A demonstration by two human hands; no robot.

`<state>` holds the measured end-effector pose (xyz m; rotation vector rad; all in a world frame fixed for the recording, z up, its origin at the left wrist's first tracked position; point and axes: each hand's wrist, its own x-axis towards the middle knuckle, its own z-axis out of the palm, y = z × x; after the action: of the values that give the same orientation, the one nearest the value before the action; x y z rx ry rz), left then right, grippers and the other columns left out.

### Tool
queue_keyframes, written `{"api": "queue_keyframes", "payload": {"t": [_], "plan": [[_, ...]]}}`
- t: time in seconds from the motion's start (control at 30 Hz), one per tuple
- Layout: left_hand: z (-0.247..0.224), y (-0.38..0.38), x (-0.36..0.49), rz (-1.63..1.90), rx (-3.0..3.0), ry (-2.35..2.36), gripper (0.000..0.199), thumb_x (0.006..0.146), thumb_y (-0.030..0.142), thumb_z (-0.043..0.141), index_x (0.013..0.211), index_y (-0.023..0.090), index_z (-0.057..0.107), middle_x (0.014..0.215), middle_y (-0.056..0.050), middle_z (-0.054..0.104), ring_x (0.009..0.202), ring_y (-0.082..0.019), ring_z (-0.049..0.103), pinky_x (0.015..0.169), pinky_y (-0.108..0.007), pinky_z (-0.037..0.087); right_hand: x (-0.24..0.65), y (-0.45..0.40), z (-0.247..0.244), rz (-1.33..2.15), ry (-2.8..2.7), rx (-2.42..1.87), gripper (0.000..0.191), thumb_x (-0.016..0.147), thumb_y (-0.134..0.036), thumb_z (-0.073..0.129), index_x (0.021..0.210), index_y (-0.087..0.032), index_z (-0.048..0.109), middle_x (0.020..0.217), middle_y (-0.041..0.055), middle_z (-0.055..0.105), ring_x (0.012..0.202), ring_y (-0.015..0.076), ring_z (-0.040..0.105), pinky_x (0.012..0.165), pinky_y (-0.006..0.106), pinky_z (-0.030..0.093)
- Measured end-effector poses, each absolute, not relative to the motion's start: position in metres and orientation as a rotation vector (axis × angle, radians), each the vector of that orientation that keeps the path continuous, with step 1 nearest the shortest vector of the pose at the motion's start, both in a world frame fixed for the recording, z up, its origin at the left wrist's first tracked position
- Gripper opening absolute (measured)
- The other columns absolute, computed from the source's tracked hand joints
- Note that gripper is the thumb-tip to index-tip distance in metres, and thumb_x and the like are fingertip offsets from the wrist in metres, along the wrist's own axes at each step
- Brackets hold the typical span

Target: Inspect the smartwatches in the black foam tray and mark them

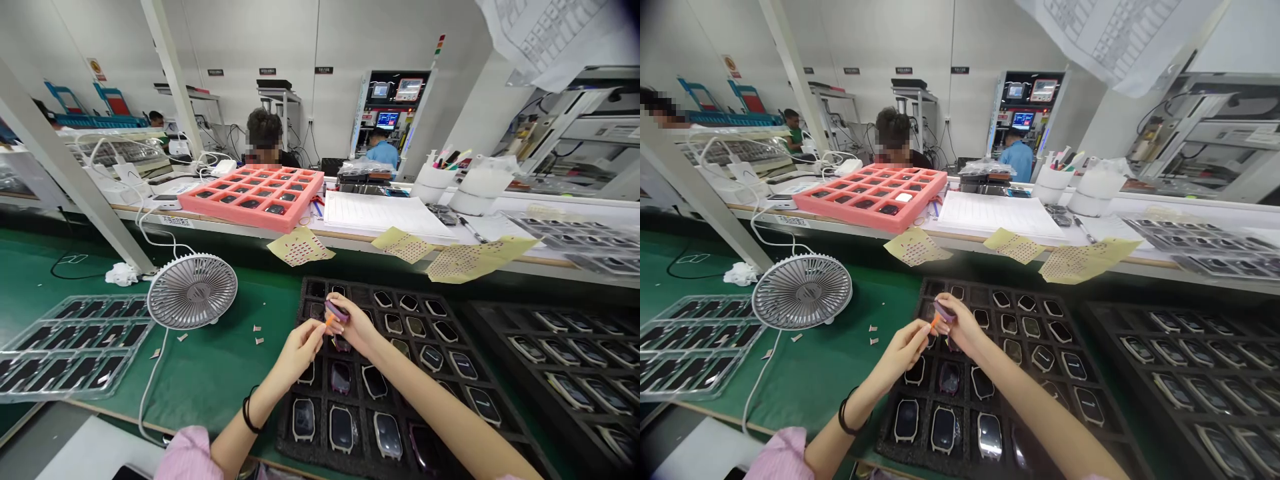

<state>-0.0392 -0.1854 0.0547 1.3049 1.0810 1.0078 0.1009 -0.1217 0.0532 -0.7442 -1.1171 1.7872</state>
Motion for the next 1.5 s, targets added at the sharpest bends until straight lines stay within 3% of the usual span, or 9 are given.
{"api": "queue_keyframes", "payload": {"t": [0.07,0.2,0.77,1.03,1.2,1.5], "plan": [[0.056,-0.186,-0.035,0.992,1.178,1.051,0.045,0.081,0.063,0.048,0.073,0.018,0.05,0.048,0.011,0.028,0.036,-0.004,0.018,0.036,-0.018,0.015,0.095,-0.131,0.06,1.913,-0.96,-0.642,0.02,0.075,-0.035,0.065,0.079,-0.022,0.051,0.046,-0.0101,0.04,0.036,0.0065,0.031,0.041,0.021,0.027],[0.057,-0.187,-0.036,1.007,1.164,1.027,0.051,0.076,0.068,0.051,0.065,0.018,0.047,0.045,0.012,0.026,0.034,-0.003,0.017,0.033,-0.018,0.012,0.094,-0.138,0.066,1.92,-0.845,-0.597,0.022,0.076,-0.032,0.07,0.076,-0.021,0.051,0.048,-0.0092,0.044,0.039,0.006,0.035,0.045,0.02,0.032],[0.058,-0.189,-0.042,1.044,1.202,1.073,0.05,0.078,0.063,0.053,0.067,0.015,0.056,0.045,0.011,0.026,0.036,-0.003,0.018,0.035,-0.019,0.013,0.091,-0.138,0.064,1.939,-0.818,-0.598,0.025,0.076,-0.03,0.072,0.073,-0.02,0.049,0.049,-0.0092,0.043,0.039,0.0051,0.035,0.041,0.019,0.029],[0.061,-0.189,-0.046,1.016,1.209,1.071,0.05,0.077,0.064,0.054,0.069,0.014,0.059,0.041,0.011,0.028,0.035,-0.003,0.018,0.034,-0.018,0.014,0.089,-0.139,0.064,1.914,-0.877,-0.603,0.026,0.076,-0.032,0.072,0.075,-0.02,0.049,0.047,-0.011,0.039,0.038,0.004,0.03,0.043,0.018,0.03],[0.061,-0.191,-0.046,1.108,1.196,1.008,0.052,0.077,0.064,0.055,0.066,0.014,0.058,0.042,0.01,0.03,0.036,-0.003,0.019,0.035,-0.018,0.013,0.082,-0.144,0.067,2.122,-0.766,-0.449,0.038,0.076,-0.041,0.07,0.064,-0.019,0.042,0.043,-0.0113,0.032,0.036,0.0032,0.022,0.041,0.018,0.026],[0.056,-0.196,-0.043,1.175,1.152,1.029,0.054,0.074,0.067,0.057,0.063,0.014,0.057,0.039,0.01,0.031,0.035,-0.003,0.021,0.035,-0.018,0.014,0.08,-0.147,0.064,2.088,-0.733,-0.465,0.034,0.077,-0.037,0.07,0.068,-0.02,0.041,0.043,-0.0122,0.033,0.036,0.0033,0.016,0.039,0.017,0.022]]}}
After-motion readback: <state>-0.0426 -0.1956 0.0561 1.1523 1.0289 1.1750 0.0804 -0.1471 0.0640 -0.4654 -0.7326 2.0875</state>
